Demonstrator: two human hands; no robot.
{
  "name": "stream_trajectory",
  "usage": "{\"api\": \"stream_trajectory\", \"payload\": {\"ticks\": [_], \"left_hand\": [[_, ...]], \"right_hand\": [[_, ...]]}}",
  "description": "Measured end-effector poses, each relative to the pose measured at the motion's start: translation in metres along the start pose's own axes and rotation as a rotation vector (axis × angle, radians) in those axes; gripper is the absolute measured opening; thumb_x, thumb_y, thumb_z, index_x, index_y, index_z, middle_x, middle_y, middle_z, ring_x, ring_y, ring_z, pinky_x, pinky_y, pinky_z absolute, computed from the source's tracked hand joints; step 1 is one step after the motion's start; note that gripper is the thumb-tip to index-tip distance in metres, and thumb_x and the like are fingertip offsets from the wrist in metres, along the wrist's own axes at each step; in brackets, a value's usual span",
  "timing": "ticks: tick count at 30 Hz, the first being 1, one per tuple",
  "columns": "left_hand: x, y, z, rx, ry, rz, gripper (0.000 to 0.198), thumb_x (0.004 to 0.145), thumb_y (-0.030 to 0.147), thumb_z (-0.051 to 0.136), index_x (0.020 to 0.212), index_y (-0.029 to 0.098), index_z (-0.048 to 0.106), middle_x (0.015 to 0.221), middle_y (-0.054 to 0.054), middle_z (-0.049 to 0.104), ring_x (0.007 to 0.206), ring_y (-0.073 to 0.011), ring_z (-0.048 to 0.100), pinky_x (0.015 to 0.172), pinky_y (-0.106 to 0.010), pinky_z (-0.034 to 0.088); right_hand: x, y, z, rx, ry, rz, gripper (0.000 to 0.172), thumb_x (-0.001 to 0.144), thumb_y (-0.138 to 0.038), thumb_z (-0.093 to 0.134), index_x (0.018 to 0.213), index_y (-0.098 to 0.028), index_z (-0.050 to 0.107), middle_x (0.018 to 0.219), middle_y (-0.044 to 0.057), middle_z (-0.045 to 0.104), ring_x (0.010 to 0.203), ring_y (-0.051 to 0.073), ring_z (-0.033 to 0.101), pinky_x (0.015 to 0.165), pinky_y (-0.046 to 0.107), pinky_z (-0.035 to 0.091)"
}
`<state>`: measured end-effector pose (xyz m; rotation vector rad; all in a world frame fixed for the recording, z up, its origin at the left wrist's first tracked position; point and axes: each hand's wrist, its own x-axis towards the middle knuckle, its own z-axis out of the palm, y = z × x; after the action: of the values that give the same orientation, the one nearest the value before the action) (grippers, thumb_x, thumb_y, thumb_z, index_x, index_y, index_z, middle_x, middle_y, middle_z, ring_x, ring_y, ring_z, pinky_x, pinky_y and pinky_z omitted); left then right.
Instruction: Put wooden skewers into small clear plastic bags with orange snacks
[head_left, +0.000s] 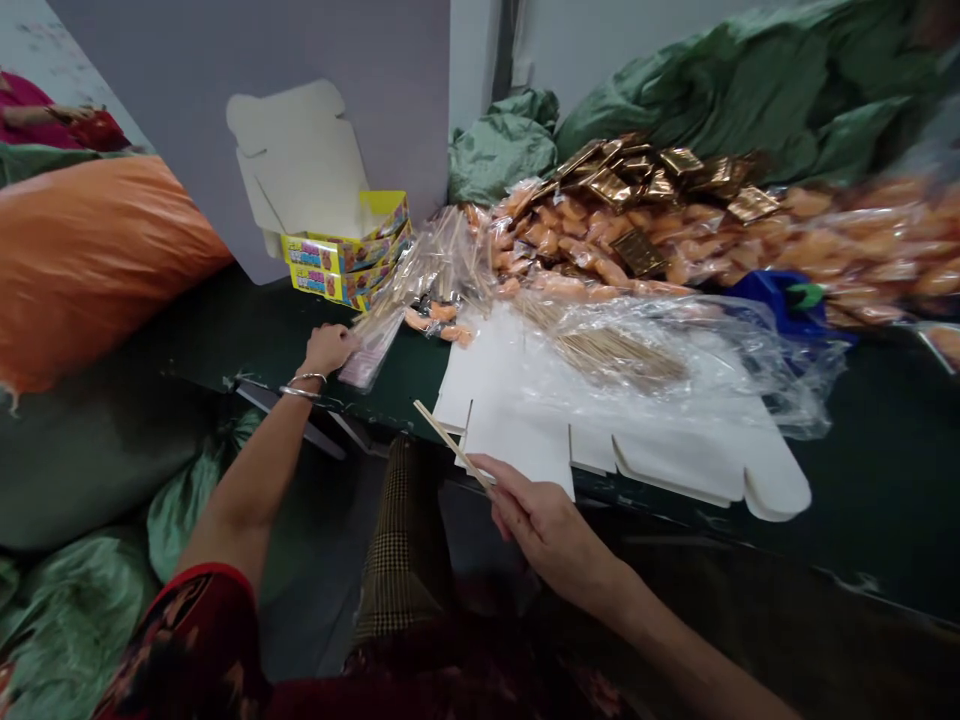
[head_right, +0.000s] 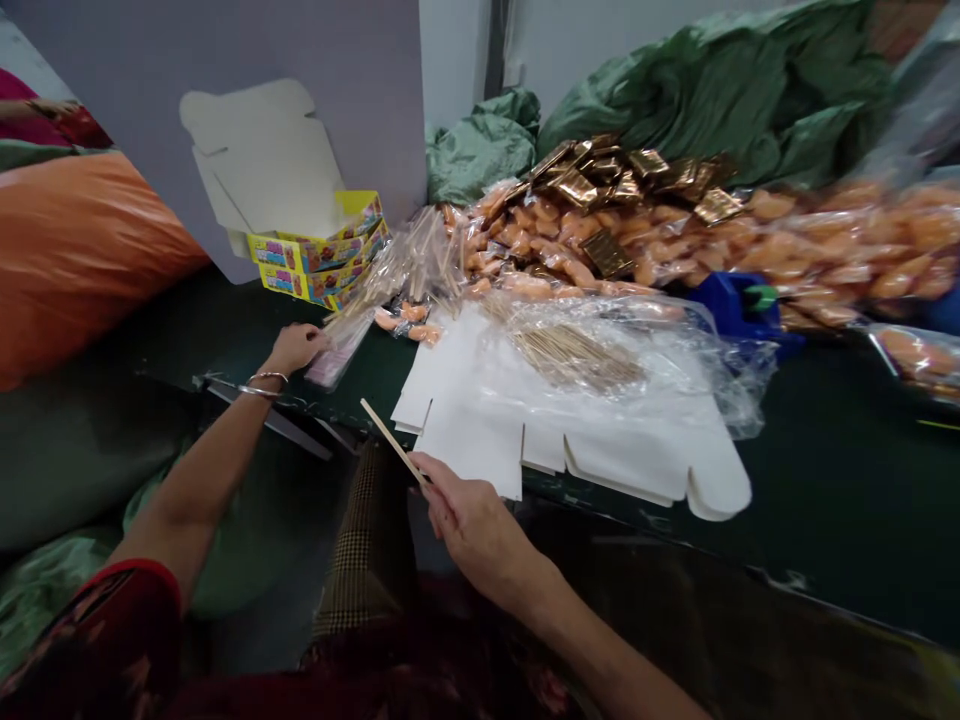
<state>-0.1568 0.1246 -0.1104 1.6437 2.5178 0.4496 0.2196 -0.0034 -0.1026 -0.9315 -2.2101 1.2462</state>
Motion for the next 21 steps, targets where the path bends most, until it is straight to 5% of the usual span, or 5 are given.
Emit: {"api": "stream_trajectory", "payload": {"ticks": [6,13,17,21], "left_hand": [[-0.017,0.008,0.015,0.017,-0.046,0.027,0.029,0.077,0.034,0.057,0.096,0.016,0.070,0.093,-0.008,0.072,0.084,-0.0208,0.062,0.072,-0.026,0.044],[-0.044,0.028,0.015,0.098,-0.001,0.211,0.031,0.087,0.035,0.046,0.101,0.017,0.067,0.106,-0.012,0.066,0.102,-0.0269,0.057,0.090,-0.036,0.041],[-0.052,0.044,0.020,0.129,-0.011,0.275,0.030,0.090,0.031,0.042,0.101,0.015,0.065,0.097,-0.014,0.066,0.099,-0.0284,0.057,0.087,-0.039,0.042],[-0.070,0.051,0.035,0.096,-0.023,0.498,0.029,0.090,0.030,0.044,0.108,0.015,0.062,0.102,-0.013,0.066,0.105,-0.0284,0.055,0.093,-0.041,0.041]], "right_hand": [[0.018,0.012,0.004,0.001,-0.029,-0.022,0.039,0.094,-0.025,0.034,0.127,-0.018,0.054,0.053,-0.003,0.051,0.047,0.014,0.048,0.052,0.025,0.040],[0.033,0.014,-0.005,-0.004,-0.018,-0.038,0.040,0.093,-0.023,0.034,0.126,-0.015,0.054,0.053,-0.003,0.050,0.047,0.012,0.046,0.052,0.025,0.039],[0.029,0.014,-0.007,-0.016,0.011,-0.020,0.037,0.095,-0.024,0.035,0.124,-0.016,0.056,0.054,-0.004,0.051,0.048,0.012,0.046,0.051,0.024,0.037],[0.037,0.013,-0.014,-0.058,0.050,-0.012,0.033,0.096,-0.027,0.037,0.120,-0.015,0.056,0.055,-0.003,0.053,0.048,0.012,0.047,0.052,0.024,0.037]]}}
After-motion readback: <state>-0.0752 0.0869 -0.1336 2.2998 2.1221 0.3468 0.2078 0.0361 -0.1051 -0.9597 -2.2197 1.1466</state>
